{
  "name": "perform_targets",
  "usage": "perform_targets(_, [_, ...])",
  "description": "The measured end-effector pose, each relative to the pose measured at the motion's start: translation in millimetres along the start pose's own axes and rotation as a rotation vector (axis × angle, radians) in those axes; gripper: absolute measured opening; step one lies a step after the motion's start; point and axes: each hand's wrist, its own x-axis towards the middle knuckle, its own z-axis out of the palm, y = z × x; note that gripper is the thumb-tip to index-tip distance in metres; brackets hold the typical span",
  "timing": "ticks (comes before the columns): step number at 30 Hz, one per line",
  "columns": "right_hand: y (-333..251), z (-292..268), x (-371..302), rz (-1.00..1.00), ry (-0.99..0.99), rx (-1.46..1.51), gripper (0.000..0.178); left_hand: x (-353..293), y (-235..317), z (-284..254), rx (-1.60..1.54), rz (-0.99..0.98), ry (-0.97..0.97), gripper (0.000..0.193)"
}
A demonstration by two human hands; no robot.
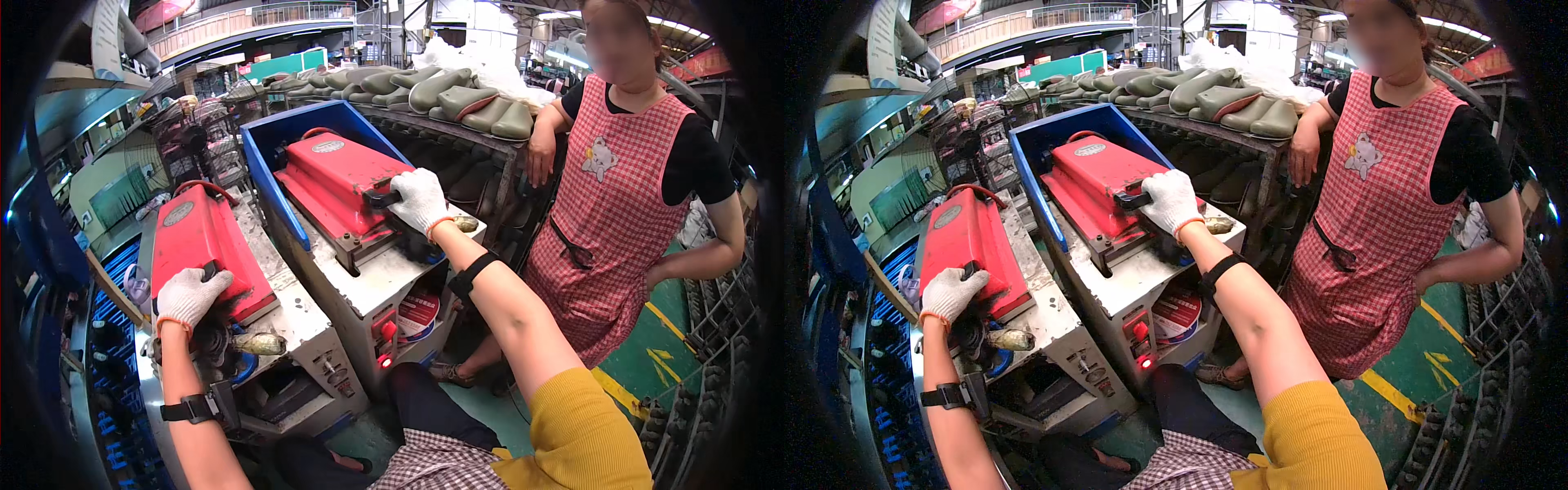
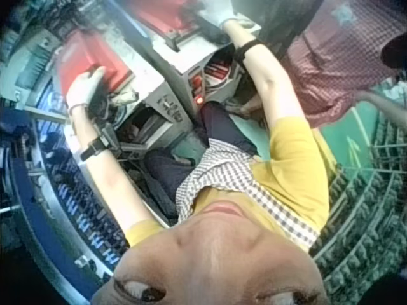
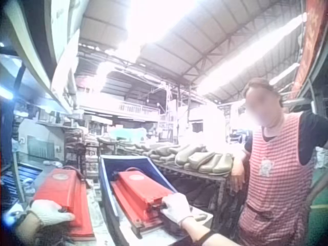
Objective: Operating a heat-setting machine to shape shoe uppers on lasts.
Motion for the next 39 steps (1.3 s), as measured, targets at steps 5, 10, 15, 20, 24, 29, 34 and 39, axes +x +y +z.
perform_targets(5, [-4.9,-5.9,-6.2,0.072,-0.085,0.050,0.010,1.8,3.8,-0.1,-0.016,0.018,-0.039,0.072])
perform_targets(10, [-93.2,-8.2,-17.5,0.227,0.262,0.388,0.033,-2.5,-1.6,-5.0,-0.010,0.019,-0.052,0.073])
perform_targets(15, [-234.2,-46.3,-35.5,0.107,-0.196,0.950,0.035,-3.1,-8.9,-4.5,-0.024,0.065,-0.046,0.071])
perform_targets(20, [-299.8,-6.6,-44.3,0.023,-0.617,1.322,0.068,-4.3,-9.4,-16.2,-0.177,0.082,-0.200,0.064])
perform_targets(24, [-286.0,-26.2,-33.2,0.353,-1.275,1.759,0.066,0.6,-20.4,-9.6,-0.188,0.086,-0.203,0.061])
perform_targets(29, [-289.9,-29.4,-37.3,0.402,-1.244,1.848,0.063,3.7,-23.0,-10.7,-0.309,0.083,-0.262,0.057])
perform_targets(34, [-340.6,-45.8,-70.8,0.544,-1.130,1.966,0.046,1.4,-24.4,-11.7,-0.277,0.092,-0.231,0.049])
perform_targets(39, [-424.6,-54.4,-105.0,0.522,-0.547,1.978,0.059,0.0,-17.8,-14.7,-0.321,0.100,-0.260,0.047])
